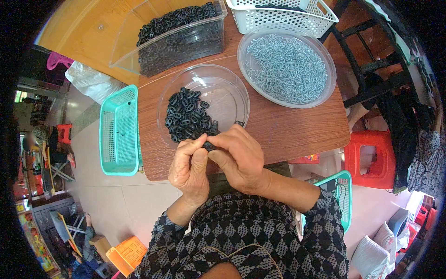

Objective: The person assembles plastic cord locks by taking springs from a dish and inserting them into plastic toggle stoppers by hand.

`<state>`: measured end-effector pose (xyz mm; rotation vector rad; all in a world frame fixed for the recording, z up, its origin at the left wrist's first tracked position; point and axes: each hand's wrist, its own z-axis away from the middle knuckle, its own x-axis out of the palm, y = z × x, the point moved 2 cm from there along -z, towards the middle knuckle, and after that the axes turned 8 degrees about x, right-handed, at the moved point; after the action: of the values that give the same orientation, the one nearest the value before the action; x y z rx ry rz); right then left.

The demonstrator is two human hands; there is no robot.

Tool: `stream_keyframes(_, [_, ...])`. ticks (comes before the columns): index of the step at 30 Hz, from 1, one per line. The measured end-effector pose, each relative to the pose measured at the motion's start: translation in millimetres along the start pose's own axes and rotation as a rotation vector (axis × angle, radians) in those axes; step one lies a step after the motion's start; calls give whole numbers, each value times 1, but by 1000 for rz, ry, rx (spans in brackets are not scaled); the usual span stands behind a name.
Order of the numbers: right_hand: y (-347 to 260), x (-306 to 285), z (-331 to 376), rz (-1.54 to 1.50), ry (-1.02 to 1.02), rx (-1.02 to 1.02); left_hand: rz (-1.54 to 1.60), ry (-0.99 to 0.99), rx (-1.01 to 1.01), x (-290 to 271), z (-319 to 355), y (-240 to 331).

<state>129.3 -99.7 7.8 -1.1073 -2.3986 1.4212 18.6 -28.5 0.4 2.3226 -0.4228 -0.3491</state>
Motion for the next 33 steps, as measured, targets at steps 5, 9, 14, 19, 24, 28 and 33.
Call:
stream_keyframes(5, [3,-22,-16,-100,-43,471,-162,-302,-94,-10,-27,-4])
stream_keyframes(9, [24,-61,-79,-68,103,442,-370,-372,70,-10,-69,-52])
stream_keyframes(14, [82,-121,-185,309,244,208,-478,-641,127,3,-83,-78])
stream_keyframes(19, [104,-141,-246,636,393,128,-553,-817,243,27,-80,-90])
stream_keyframes(24, [149,-138,-271,1034,276,85,-611,-927,371,37,-83,-96])
stream_keyframes(28, [165,-152,-271,1082,270,-60,-586,-966,386,48,-81,-96])
stream_keyframes(33, [100,-120,-222,366,98,-185,-590,-1024,309,48,-80,-95])
